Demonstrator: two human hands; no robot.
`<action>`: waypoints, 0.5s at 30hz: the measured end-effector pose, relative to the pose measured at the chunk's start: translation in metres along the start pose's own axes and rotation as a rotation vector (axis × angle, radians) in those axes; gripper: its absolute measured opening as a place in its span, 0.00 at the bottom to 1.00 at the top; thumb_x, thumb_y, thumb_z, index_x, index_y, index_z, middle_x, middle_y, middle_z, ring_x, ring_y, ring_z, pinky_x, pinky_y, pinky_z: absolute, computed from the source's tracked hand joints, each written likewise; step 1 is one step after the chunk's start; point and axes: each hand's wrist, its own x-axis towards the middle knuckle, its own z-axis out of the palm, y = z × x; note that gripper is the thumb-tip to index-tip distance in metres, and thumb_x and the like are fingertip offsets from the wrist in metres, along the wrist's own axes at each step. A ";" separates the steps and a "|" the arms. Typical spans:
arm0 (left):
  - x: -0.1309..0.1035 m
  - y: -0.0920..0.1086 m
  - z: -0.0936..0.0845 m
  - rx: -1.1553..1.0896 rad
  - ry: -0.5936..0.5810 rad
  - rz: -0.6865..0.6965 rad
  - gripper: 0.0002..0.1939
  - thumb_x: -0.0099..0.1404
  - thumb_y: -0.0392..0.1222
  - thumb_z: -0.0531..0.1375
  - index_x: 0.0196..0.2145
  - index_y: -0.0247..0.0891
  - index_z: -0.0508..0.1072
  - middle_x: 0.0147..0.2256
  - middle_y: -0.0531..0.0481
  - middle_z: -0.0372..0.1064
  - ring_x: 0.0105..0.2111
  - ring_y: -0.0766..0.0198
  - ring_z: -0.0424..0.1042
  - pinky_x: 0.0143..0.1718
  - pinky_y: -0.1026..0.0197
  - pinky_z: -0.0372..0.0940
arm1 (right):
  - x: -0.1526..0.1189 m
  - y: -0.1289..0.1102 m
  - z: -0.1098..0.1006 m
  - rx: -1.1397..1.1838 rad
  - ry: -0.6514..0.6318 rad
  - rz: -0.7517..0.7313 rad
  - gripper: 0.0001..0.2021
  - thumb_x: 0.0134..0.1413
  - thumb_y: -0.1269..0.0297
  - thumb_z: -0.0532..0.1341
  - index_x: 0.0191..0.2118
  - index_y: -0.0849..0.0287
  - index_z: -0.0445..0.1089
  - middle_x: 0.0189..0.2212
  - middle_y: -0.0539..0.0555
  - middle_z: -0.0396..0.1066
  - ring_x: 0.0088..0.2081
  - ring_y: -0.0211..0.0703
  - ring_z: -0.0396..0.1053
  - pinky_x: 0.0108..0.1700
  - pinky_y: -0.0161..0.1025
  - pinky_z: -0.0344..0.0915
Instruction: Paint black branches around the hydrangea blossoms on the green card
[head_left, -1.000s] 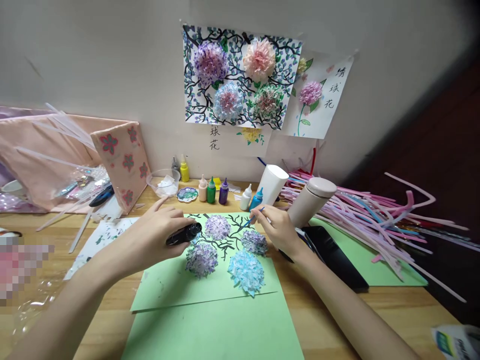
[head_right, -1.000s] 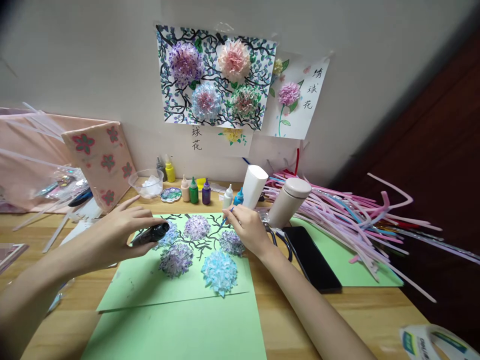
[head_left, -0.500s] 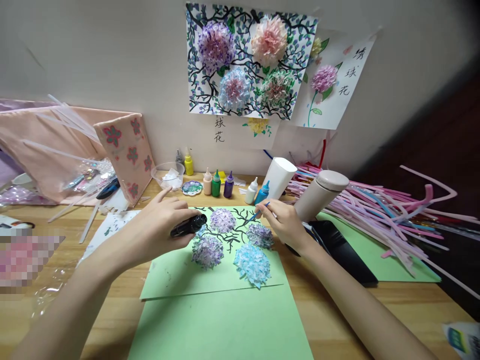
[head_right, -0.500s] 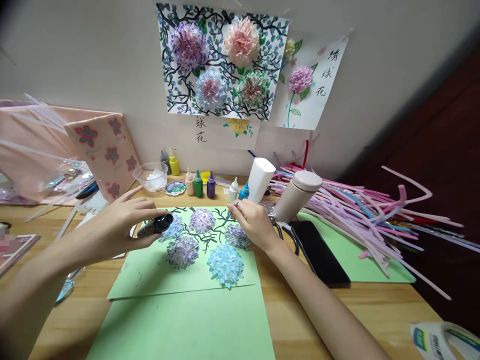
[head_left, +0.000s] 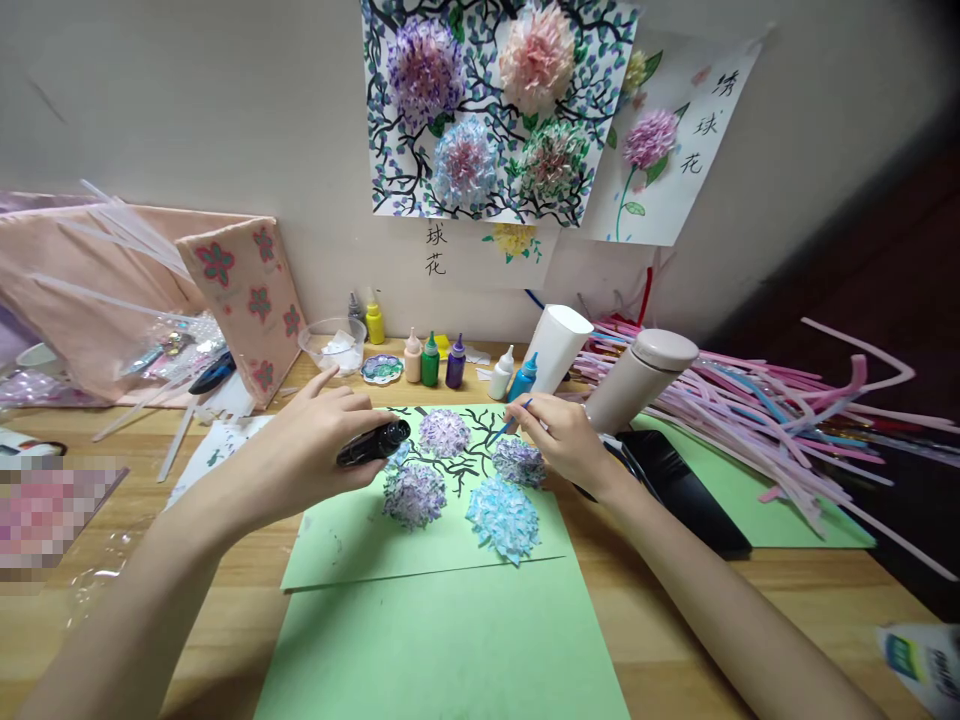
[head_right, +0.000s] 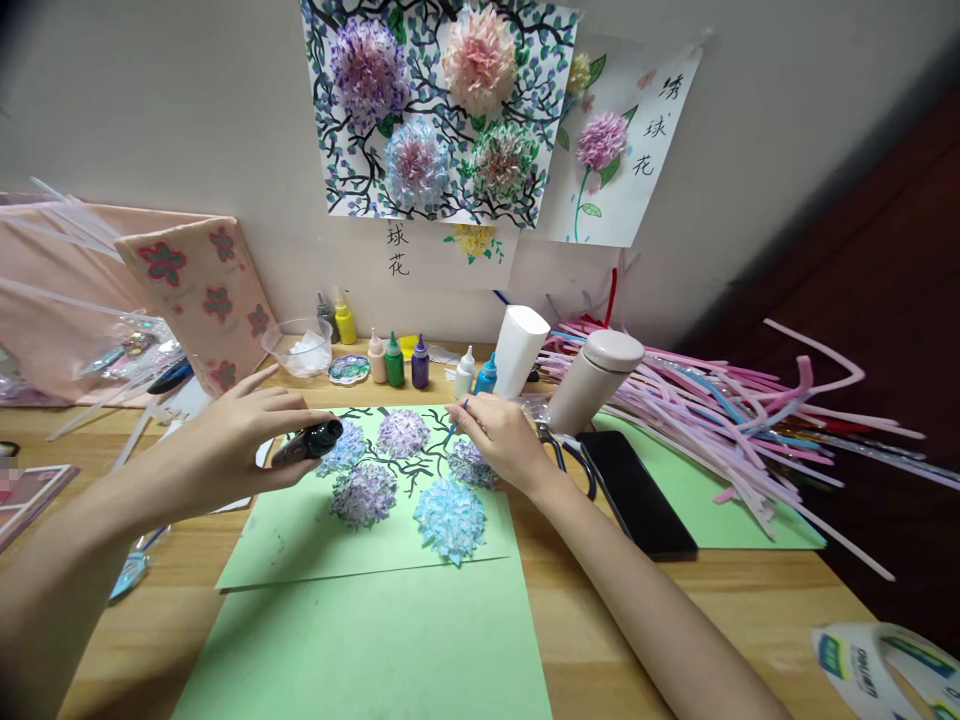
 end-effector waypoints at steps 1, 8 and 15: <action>0.000 0.000 0.000 0.006 -0.002 0.002 0.14 0.59 0.44 0.56 0.44 0.47 0.71 0.30 0.54 0.70 0.30 0.64 0.66 0.56 0.46 0.48 | 0.000 -0.001 0.000 0.002 -0.001 -0.005 0.18 0.63 0.59 0.49 0.27 0.59 0.68 0.24 0.52 0.71 0.28 0.38 0.68 0.34 0.36 0.61; 0.000 -0.001 0.000 -0.005 -0.012 0.005 0.14 0.60 0.45 0.56 0.44 0.48 0.71 0.31 0.54 0.70 0.30 0.64 0.65 0.54 0.47 0.48 | 0.001 -0.002 -0.001 0.004 -0.010 -0.027 0.18 0.63 0.58 0.48 0.27 0.60 0.67 0.23 0.52 0.70 0.27 0.38 0.68 0.32 0.35 0.61; -0.001 -0.003 0.000 0.027 -0.005 -0.006 0.15 0.60 0.47 0.56 0.45 0.47 0.70 0.31 0.53 0.69 0.31 0.63 0.66 0.53 0.48 0.50 | 0.001 -0.005 -0.005 0.010 0.004 -0.031 0.17 0.63 0.60 0.49 0.26 0.59 0.67 0.23 0.52 0.70 0.27 0.38 0.68 0.33 0.35 0.61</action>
